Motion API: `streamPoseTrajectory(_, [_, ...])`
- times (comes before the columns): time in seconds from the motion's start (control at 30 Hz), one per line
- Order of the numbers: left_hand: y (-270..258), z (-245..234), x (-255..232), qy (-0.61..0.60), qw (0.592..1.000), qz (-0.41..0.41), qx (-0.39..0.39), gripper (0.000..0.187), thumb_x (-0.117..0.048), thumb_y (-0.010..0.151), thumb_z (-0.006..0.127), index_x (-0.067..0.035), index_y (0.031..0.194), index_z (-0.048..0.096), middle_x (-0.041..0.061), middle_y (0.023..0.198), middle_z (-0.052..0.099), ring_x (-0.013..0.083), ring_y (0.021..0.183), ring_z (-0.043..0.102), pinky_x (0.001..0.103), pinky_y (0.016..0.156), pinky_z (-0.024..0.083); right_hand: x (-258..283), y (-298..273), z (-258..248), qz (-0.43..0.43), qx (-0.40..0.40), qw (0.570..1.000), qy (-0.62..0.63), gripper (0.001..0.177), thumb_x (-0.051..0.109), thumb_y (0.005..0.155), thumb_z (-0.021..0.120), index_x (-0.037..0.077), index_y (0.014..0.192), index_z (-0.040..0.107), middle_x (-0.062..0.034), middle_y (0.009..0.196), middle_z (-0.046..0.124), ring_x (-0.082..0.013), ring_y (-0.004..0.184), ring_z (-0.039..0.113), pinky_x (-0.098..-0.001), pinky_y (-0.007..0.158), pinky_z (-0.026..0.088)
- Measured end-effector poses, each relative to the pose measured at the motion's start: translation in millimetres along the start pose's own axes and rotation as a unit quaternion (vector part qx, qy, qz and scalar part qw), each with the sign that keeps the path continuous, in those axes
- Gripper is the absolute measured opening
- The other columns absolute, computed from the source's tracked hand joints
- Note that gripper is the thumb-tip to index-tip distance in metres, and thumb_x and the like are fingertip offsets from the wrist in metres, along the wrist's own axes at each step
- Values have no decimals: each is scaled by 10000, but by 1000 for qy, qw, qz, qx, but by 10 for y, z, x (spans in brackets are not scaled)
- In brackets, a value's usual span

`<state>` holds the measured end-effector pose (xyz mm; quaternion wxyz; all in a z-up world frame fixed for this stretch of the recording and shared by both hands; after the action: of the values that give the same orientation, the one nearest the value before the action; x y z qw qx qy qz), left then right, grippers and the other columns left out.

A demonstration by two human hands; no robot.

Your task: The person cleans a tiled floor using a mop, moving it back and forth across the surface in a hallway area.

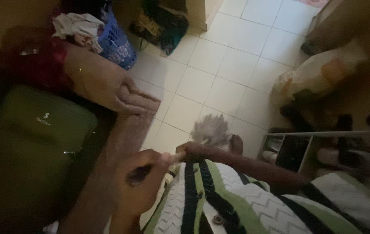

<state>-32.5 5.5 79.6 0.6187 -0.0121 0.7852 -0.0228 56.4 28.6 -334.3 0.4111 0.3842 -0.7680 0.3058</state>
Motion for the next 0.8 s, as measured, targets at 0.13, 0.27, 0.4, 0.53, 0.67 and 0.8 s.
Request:
streamPoseTrajectory(0.13, [69, 247, -67, 49, 991, -67, 103, 345, -209, 937, 726, -52, 643, 637, -7, 512, 548, 53, 446, 434, 266, 406, 349, -485, -6, 155, 3, 21, 992, 121, 201, 209, 982, 696, 81, 1136, 692, -96, 1060, 737, -208, 927, 688, -386, 824, 585])
streamPoseTrajectory(0.27, [76, 495, -132, -30, 987, -64, 147, 344, -241, 951, 720, -65, 678, 606, -15, 576, 588, 44, 494, 478, 264, 440, 393, -613, -124, -185, 3, -10, 995, 98, 328, 151, 907, 701, 84, 1228, 689, -107, 1159, 727, -215, 981, 682, -399, 852, 568])
streamPoseTrajectory(0.4, [199, 602, 27, -6, 987, 20, 158, 365, -231, 980, 716, -59, 686, 585, 21, 549, 499, 76, 495, 371, 294, 455, 306, -498, -314, -795, 86, -26, 995, -47, 109, 151, 1019, 645, 95, 1082, 714, -101, 1015, 761, -234, 924, 692, -436, 882, 505])
streamPoseTrajectory(0.53, [328, 858, 350, 8, 977, 141, 159, 322, -184, 1028, 656, -64, 744, 560, 18, 656, 546, 91, 577, 475, 305, 551, 413, -374, -397, -1597, 90, -71, 988, -105, 197, 272, 988, 678, 76, 967, 670, -105, 928, 727, -251, 848, 698, -417, 782, 567])
streamPoseTrajectory(0.67, [510, 1071, 944, 0, 979, 130, 154, 262, -132, 1008, 642, -35, 792, 528, 25, 728, 529, 105, 632, 465, 300, 585, 420, -419, -404, -1949, 92, -118, 968, -202, 256, 301, 875, 702, 64, 951, 643, -141, 929, 673, -349, 907, 650, -501, 777, 525])
streamPoseTrajectory(0.8, [522, 1202, 1377, -46, 984, 128, 115, 258, -120, 1027, 632, -43, 811, 515, 21, 766, 515, 103, 696, 469, 286, 646, 435, -455, -372, -1857, 112, -114, 966, -203, 458, 448, 993, 660, 13, 859, 616, -174, 913, 646, -360, 935, 632, -497, 831, 521])
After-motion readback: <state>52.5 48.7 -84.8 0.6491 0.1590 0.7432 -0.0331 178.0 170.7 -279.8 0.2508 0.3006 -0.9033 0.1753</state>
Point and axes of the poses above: each hand's wrist, its own y-axis towards the middle knuckle, its own z-axis out of the palm, x = y × z, the point moved 5 cm from there along y, towards the middle knuckle
